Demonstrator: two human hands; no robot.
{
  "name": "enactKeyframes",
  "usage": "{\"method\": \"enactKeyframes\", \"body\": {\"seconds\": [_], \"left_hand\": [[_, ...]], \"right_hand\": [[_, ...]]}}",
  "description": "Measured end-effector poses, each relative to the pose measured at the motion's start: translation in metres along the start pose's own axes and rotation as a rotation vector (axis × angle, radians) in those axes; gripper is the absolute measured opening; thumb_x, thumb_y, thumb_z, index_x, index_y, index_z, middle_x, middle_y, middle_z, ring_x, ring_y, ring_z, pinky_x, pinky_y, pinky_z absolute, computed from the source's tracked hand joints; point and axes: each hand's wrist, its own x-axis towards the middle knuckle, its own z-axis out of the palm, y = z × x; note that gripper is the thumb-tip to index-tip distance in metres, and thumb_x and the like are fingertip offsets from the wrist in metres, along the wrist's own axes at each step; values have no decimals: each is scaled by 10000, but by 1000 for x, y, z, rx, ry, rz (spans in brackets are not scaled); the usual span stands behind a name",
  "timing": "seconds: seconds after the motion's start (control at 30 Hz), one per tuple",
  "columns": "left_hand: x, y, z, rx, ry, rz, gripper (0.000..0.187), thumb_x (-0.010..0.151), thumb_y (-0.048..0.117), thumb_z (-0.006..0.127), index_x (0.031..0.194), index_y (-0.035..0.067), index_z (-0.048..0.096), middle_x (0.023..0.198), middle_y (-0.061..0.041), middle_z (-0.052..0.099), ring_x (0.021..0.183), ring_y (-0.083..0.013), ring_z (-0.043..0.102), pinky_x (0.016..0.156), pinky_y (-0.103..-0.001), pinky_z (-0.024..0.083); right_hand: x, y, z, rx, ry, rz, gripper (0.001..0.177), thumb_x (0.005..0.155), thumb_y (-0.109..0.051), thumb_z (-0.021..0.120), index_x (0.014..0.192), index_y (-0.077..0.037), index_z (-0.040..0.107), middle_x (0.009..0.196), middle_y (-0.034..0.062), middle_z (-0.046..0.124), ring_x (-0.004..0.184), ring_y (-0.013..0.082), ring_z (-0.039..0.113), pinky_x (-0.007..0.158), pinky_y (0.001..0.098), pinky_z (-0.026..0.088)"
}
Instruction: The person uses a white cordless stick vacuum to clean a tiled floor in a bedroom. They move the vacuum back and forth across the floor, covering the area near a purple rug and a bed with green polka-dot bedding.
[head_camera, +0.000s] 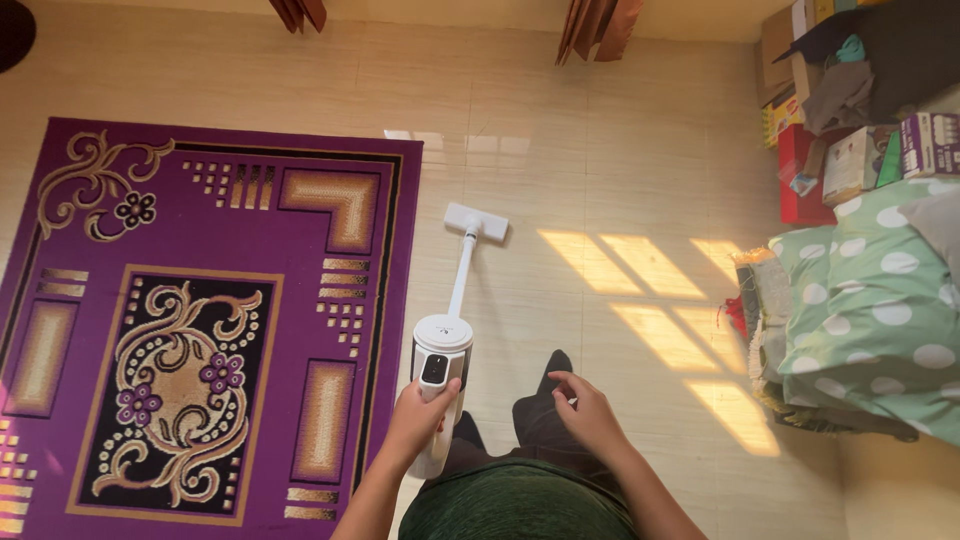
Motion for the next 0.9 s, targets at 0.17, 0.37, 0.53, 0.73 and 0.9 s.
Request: {"method": "enactKeyframes", "body": {"seconds": [0.17, 0.37, 0.53, 0.73, 0.9], "left_hand": [[73, 22, 61, -59, 6, 45, 357, 877, 383, 753, 863, 39, 661, 606, -23, 600, 493, -116, 555, 489, -302, 466], [161, 60, 121, -18, -17, 83, 365, 898, 375, 747, 848, 37, 618, 616, -28, 589, 503, -125, 546, 491, -312, 461], [209, 94, 144, 102, -43, 57, 334, 885, 379, 743, 866, 71, 616, 664, -21, 598, 576, -129, 568, 546, -333, 478], [238, 87, 149, 216, -39, 13, 338, 888, 371, 747, 896, 49, 644, 714, -51, 631, 651, -165, 601, 621, -359, 497], [221, 50, 138, 232, -41, 28, 308, 853, 341, 767, 942, 55, 694, 767, -40, 685, 702, -158, 625, 660, -356, 512]], "right_hand": [[34, 7, -60, 9, -23, 130, 381, 921, -180, 619, 1296, -137, 669, 1004, 62, 747, 782, 201, 673, 733, 329, 561], [81, 37, -122, -66, -7, 51, 355, 913, -178, 626, 1258, -119, 681, 1002, 59, 748, 849, 163, 705, 727, 325, 566], [103, 46, -156, -77, -7, 51, 354, 918, -180, 622, 1262, -116, 676, 990, 61, 744, 883, 162, 703, 764, 330, 559], [101, 43, -166, -69, -13, 116, 362, 925, -197, 620, 1277, -129, 672, 992, 48, 731, 847, 189, 682, 764, 334, 556], [84, 59, -150, -47, 2, 125, 361, 920, -204, 620, 1269, -138, 685, 965, 54, 743, 872, 161, 696, 769, 324, 558]]}}
